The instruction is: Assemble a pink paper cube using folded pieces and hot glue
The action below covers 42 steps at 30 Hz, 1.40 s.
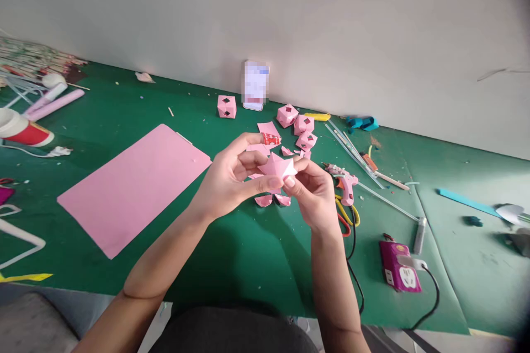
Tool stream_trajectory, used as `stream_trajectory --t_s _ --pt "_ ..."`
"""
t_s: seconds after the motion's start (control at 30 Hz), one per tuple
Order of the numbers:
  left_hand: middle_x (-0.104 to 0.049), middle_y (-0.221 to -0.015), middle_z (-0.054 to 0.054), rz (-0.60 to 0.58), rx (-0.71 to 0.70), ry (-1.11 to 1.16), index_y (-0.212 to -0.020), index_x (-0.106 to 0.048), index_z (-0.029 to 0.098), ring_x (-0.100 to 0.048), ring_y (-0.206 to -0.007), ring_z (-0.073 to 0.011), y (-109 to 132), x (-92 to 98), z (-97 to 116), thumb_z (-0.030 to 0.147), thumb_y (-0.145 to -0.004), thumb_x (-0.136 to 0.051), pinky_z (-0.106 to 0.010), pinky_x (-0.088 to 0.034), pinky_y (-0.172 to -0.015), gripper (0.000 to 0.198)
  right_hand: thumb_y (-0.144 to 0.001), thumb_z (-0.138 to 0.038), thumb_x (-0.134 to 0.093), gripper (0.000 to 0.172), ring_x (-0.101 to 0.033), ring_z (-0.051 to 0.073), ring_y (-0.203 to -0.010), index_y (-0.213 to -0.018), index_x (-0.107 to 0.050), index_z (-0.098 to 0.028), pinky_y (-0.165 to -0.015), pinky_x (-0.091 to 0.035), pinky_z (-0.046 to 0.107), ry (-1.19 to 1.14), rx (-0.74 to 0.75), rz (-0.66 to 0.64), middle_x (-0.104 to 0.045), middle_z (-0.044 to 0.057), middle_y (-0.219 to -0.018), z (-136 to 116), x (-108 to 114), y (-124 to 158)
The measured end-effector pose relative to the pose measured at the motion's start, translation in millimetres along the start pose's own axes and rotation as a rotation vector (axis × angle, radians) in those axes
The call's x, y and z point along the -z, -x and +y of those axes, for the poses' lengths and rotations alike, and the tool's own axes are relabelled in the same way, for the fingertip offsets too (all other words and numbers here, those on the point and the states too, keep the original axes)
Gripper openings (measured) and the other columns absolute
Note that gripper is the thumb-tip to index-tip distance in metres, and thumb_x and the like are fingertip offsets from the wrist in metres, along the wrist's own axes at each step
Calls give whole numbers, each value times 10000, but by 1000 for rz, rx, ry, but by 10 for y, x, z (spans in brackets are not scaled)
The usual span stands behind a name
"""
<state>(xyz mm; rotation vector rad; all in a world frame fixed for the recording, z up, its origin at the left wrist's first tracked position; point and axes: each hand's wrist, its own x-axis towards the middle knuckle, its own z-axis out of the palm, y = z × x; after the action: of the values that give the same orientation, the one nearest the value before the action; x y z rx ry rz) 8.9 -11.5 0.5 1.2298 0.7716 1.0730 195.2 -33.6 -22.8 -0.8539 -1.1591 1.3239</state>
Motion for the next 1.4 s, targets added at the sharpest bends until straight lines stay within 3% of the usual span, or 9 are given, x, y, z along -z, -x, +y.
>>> stream_trajectory --t_s 0.13,0.27,0.33,0.4,0.67,0.8,1.07,1.23,1.4 --pt "-752 -736 14 18 36 38 -1221 -638 222 -736 -699 -151 -20 19 -20 353 -903 -800 -217 -561 -611 380 -872 -350 -814 162 -585 124 -703 -884 -698 -237 -560 -520 244 106 55 3 -607 -14 -834 3 -13 0" --pt "-752 -734 21 144 -62 -3 -1148 -667 238 -699 -633 -131 -46 -12 -76 324 -884 -821 -208 -492 -540 318 -910 -241 -767 268 -671 192 -980 -1161 -722 -324 -752 -587 332 357 420 171 -690 28 -1097 40 -97 11" --pt "-749 -741 20 222 -140 -50 -1138 -677 244 -678 -621 -125 -41 -39 -97 332 -887 -818 -213 -462 -521 301 -916 -203 -763 276 -684 228 -1080 -1153 -753 -345 -837 -596 392 519 579 182 -712 40 -1182 68 -137 18" --pt "-744 -747 17 267 -190 -107 -1135 -683 244 -658 -620 -121 -28 -63 -105 343 -890 -815 -219 -442 -515 295 -907 -179 -777 266 -701 243 -1089 -1110 -778 -351 -856 -602 424 626 646 197 -732 40 -1193 91 -161 24" --pt "-588 -593 49 276 -322 -271 -1134 -694 232 -530 -532 -98 -3 -114 -88 383 -1015 -646 -227 -388 -496 198 -913 -190 -774 220 -736 246 -1089 -1062 -788 -352 -851 -645 456 627 644 298 -761 27 -1166 110 -150 39" --pt "-588 -607 63 300 -496 -387 -1198 -675 253 -525 -520 -83 3 -128 -127 280 -1031 -618 -208 -398 -498 178 -911 -198 -780 208 -736 242 -1081 -1050 -794 -351 -857 -655 462 588 630 284 -758 26 -1176 91 -161 51" --pt "-767 -940 4 283 -793 -491 -1304 -641 266 -702 -647 -95 -10 -87 -218 160 -993 -631 -189 -525 -557 328 -890 -160 -795 268 -740 245 -1079 -1069 -804 -359 -855 -667 459 503 646 275 -760 22 -1168 43 -173 74" --pt "-705 -724 46 184 -668 -367 -1282 -626 245 -620 -523 -82 6 -96 -177 180 -994 -633 -193 -512 -512 296 -885 -99 -780 341 -741 233 -1075 -1096 -799 -367 -889 -664 469 535 670 253 -755 17 -1187 52 -139 63" --pt "-751 -836 21 145 -434 -141 -1187 -603 235 -728 -687 -118 41 -160 -111 188 -863 -802 -209 -615 -654 382 -888 -106 -778 326 -741 241 -1091 -1101 -802 -352 -891 -665 460 570 669 231 -742 33 -1205 44 -113 61"
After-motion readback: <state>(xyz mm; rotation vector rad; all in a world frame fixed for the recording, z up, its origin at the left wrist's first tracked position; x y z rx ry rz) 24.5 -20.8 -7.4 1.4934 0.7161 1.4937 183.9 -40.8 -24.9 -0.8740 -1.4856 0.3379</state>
